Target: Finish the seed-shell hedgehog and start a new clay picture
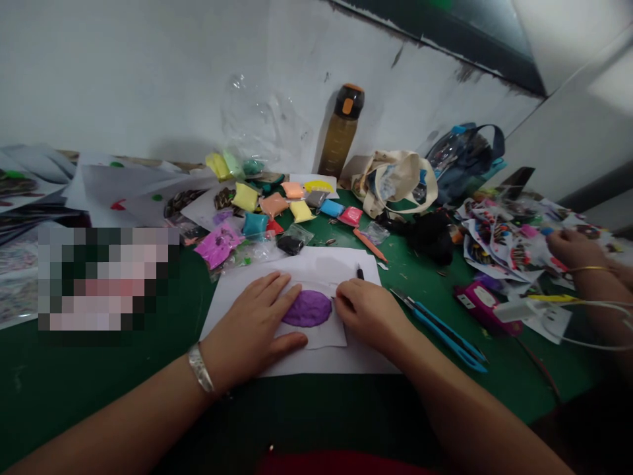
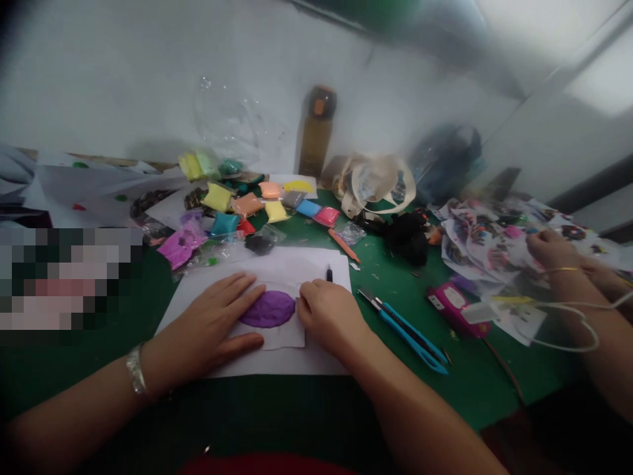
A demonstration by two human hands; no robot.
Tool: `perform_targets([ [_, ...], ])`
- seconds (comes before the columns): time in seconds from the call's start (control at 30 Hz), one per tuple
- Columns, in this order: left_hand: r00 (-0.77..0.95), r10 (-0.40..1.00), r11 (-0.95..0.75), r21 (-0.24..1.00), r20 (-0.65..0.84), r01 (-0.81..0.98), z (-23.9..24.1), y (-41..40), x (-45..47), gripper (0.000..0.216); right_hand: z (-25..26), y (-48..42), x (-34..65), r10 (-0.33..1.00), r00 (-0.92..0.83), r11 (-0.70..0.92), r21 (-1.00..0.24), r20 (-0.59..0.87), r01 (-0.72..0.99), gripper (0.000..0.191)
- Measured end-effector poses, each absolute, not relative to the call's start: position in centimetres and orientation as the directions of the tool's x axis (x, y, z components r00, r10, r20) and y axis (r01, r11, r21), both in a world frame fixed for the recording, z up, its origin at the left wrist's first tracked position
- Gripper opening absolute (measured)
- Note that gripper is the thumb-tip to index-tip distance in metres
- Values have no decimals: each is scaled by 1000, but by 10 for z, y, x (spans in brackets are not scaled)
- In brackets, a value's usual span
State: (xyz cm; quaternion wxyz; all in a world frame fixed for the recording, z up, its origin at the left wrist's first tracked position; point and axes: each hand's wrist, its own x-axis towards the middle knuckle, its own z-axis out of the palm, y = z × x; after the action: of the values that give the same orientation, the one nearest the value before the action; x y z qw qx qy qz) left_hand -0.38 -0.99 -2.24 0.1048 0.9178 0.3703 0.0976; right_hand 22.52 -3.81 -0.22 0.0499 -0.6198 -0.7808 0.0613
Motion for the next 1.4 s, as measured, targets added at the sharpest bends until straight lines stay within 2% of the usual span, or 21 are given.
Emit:
perform_targets([
  [0.2, 703, 701, -705, 269, 120, 656, -23, -10, -4, 72, -3, -38, 219, 972, -235, 236, -112, 20, 965, 16],
  [0.4, 708, 701, -704, 239, 85, 668, -21, -10, -4, 73, -2, -37, 217, 987, -158, 158, -118, 10, 980, 17],
  [0.87, 711, 697, -709, 237, 92, 664, -23, -10, -3, 74, 2, -37, 211, 985, -170, 167, -96, -29, 981, 17],
  [1.0, 713, 697, -709, 222, 77, 669, -22, -11, -3, 75, 3, -38, 211, 992, -121, 117, -94, -40, 989, 19],
  [1.13, 713, 698, -709, 204, 69, 675, -22, -11, -3, 76, 3, -38, 211, 984, -176, 174, -94, -17, 980, 17],
  [1.3, 714, 696, -711, 205, 73, 673, -22, -10, -3, 77, 1, -35, 216, 994, -109, 106, -91, -30, 990, 21],
  [1.4, 712, 698, -708, 219, 73, 672, -23, -10, -3, 77, 0, -35, 216, 986, -163, 160, -93, -19, 983, 21],
])
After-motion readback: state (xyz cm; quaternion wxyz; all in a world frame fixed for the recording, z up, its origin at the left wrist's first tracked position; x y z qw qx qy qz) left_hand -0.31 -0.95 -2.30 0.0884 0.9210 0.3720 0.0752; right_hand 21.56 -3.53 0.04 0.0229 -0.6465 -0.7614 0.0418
